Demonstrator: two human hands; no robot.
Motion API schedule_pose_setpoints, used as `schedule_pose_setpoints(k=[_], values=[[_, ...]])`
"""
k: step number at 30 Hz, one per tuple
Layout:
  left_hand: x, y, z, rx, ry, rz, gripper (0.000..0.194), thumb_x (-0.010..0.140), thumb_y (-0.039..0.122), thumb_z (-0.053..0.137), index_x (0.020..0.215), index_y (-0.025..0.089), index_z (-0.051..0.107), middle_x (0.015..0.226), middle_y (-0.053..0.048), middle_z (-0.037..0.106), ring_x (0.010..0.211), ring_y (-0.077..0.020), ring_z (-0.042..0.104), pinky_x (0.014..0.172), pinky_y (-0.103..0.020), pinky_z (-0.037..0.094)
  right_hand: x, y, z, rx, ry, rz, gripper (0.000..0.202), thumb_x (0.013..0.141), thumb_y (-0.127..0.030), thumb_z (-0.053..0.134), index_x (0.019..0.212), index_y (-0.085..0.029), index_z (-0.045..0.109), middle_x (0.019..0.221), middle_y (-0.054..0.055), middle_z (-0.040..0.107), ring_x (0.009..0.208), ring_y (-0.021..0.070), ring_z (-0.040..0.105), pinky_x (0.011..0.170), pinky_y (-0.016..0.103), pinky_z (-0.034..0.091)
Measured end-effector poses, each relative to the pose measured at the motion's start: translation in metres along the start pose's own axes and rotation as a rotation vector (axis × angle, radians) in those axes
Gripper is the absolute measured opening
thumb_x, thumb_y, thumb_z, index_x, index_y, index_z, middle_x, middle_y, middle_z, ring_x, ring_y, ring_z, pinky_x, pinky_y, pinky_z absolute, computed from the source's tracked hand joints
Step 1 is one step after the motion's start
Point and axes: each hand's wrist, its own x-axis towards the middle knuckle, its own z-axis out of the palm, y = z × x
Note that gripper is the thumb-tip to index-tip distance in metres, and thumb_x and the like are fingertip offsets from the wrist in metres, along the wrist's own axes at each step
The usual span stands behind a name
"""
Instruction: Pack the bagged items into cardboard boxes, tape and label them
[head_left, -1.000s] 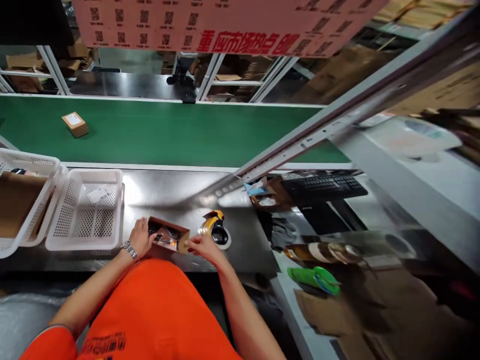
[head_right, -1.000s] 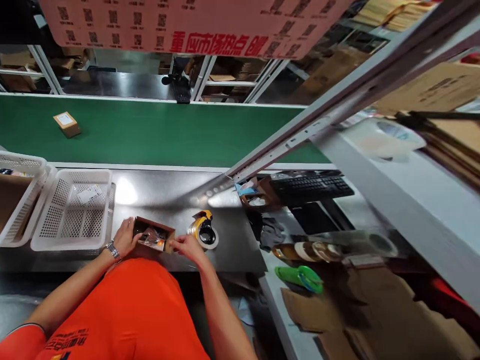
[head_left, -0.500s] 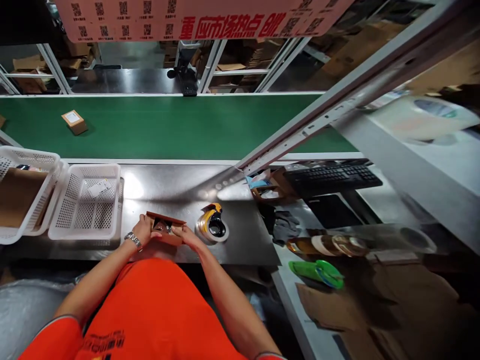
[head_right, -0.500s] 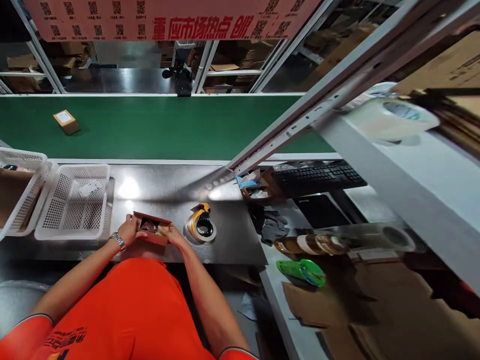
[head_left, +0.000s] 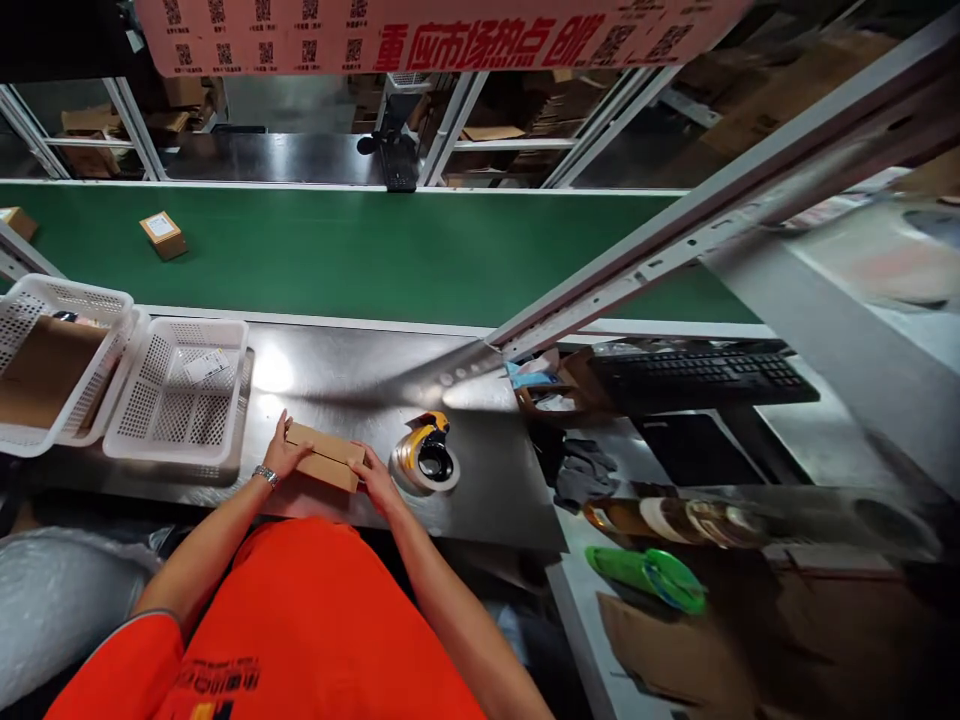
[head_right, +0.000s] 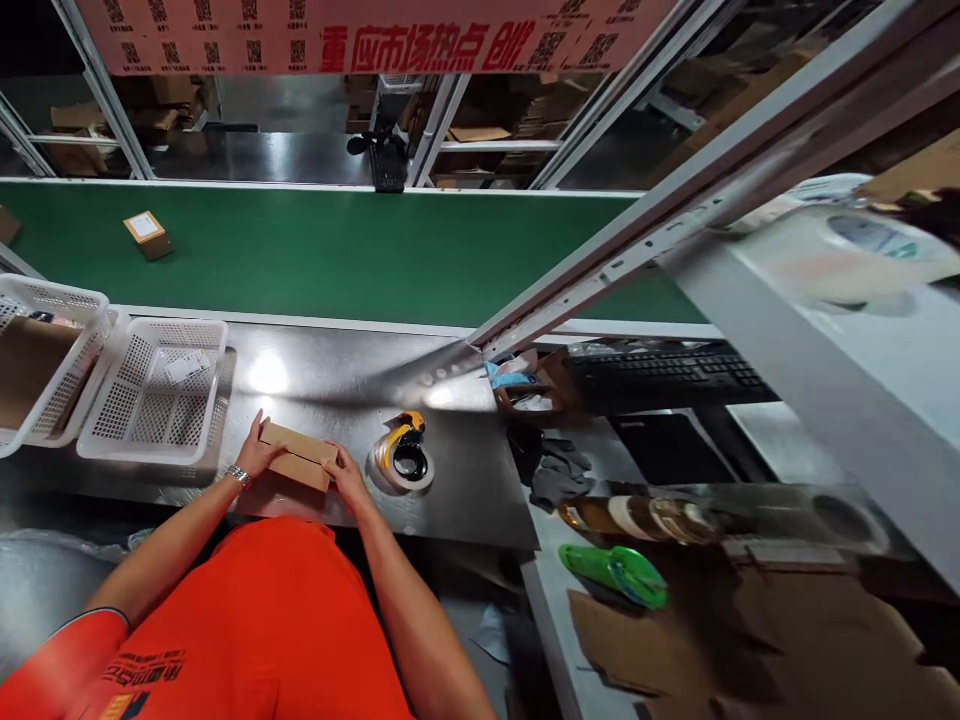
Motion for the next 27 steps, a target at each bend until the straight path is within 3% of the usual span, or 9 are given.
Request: schedule_pose_setpoints(k=[4, 7, 11, 13, 16, 19, 22, 24, 27], values=[[0.000, 0.001, 0.001, 0.016, 0.025, -0.029, 0.060, 0.100, 0.041, 0.076, 0.153, 0.017, 0.062, 0.133, -0.012, 0.081, 0.119, -0.0257, 0.079, 0.109, -0.039, 0.063, 0.004, 0.004, -0.005, -0.010, -0.031, -0.006, 0.074, 0.075, -0.066, 0.079, 0.140, -0.034, 0.064, 0.143, 0.009, 0.076, 0.124, 0.0346, 0.076, 0.087, 0.043, 0.067], [0.000, 0.002, 0.003, 0.035, 0.043, -0.019, 0.045, 0.105, 0.038, 0.068, 0.144, 0.016, 0.066, 0.120, -0.011, 0.083, 0.109, -0.0249, 0.080, 0.104, -0.037, 0.064, 0.003, 0.012, 0.001, -0.133, -0.017, -0.059, 0.090, 0.080, -0.070, 0.080, 0.156, -0.031, 0.055, 0.153, 0.015, 0.070, 0.134, 0.0374, 0.072, 0.103, 0.052, 0.066], [0.000, 0.004, 0.006, 0.061, 0.106, -0.017, 0.034, 0.109, 0.040, 0.062, 0.134, 0.018, 0.070, 0.119, -0.012, 0.082, 0.109, -0.0250, 0.079, 0.104, -0.036, 0.061, -0.001, 0.029, 0.012, -0.524, 0.151, -0.362, 0.128, 0.070, -0.067, 0.096, 0.174, -0.021, 0.038, 0.178, 0.026, 0.041, 0.168, 0.0470, 0.040, 0.134, 0.066, 0.042], [0.000, 0.004, 0.008, 0.071, 0.113, -0.016, 0.033, 0.111, 0.043, 0.057, 0.130, 0.020, 0.071, 0.117, -0.010, 0.083, 0.108, -0.0246, 0.078, 0.103, -0.035, 0.061, 0.000, 0.034, 0.011, -0.703, 0.122, -0.537, 0.121, 0.072, -0.065, 0.098, 0.173, -0.022, 0.045, 0.182, 0.025, 0.032, 0.171, 0.0483, 0.033, 0.137, 0.066, 0.037], [0.001, 0.004, 0.009, 0.093, 0.113, -0.012, 0.031, 0.112, 0.042, 0.053, 0.129, 0.022, 0.071, 0.115, -0.009, 0.082, 0.109, -0.0254, 0.076, 0.103, -0.036, 0.060, 0.007, 0.038, 0.007, -0.858, 0.049, -0.692, 0.088, 0.085, -0.063, 0.092, 0.160, -0.026, 0.066, 0.169, 0.021, 0.047, 0.157, 0.0460, 0.049, 0.133, 0.066, 0.043], [0.004, 0.004, 0.011, 0.120, 0.121, -0.007, 0.029, 0.111, 0.040, 0.054, 0.126, 0.023, 0.073, 0.115, -0.010, 0.083, 0.108, -0.0274, 0.076, 0.102, -0.038, 0.059, 0.013, 0.040, 0.005, -0.930, 0.092, -0.774, 0.079, 0.088, -0.064, 0.090, 0.155, -0.027, 0.072, 0.158, 0.020, 0.053, 0.146, 0.0438, 0.055, 0.127, 0.067, 0.049], [0.008, 0.002, 0.012, 0.134, 0.118, 0.010, 0.028, 0.110, 0.040, 0.055, 0.124, 0.024, 0.073, 0.112, -0.010, 0.083, 0.102, -0.0267, 0.075, 0.099, -0.037, 0.057, 0.011, 0.045, -0.004, -0.940, 0.092, -0.817, 0.079, 0.095, -0.066, 0.081, 0.162, -0.027, 0.065, 0.161, 0.019, 0.052, 0.145, 0.0409, 0.056, 0.125, 0.063, 0.052], [0.011, 0.000, 0.012, 0.133, 0.107, 0.031, 0.028, 0.110, 0.040, 0.056, 0.125, 0.024, 0.073, 0.109, -0.009, 0.083, 0.099, -0.0263, 0.075, 0.097, -0.036, 0.056, 0.007, 0.048, -0.021, -0.920, 0.141, -0.776, 0.078, 0.104, -0.065, 0.066, 0.170, -0.027, 0.054, 0.165, 0.020, 0.051, 0.149, 0.0398, 0.055, 0.125, 0.062, 0.052], [0.017, 0.000, 0.012, 0.121, 0.077, 0.067, 0.028, 0.109, 0.039, 0.057, 0.122, 0.021, 0.074, 0.105, -0.010, 0.082, 0.096, -0.0263, 0.074, 0.094, -0.035, 0.054, -0.001, 0.049, -0.059, -0.901, 0.486, -0.577, 0.084, 0.110, -0.064, 0.047, 0.179, -0.017, 0.034, 0.165, 0.028, 0.051, 0.153, 0.0446, 0.052, 0.126, 0.068, 0.047]])
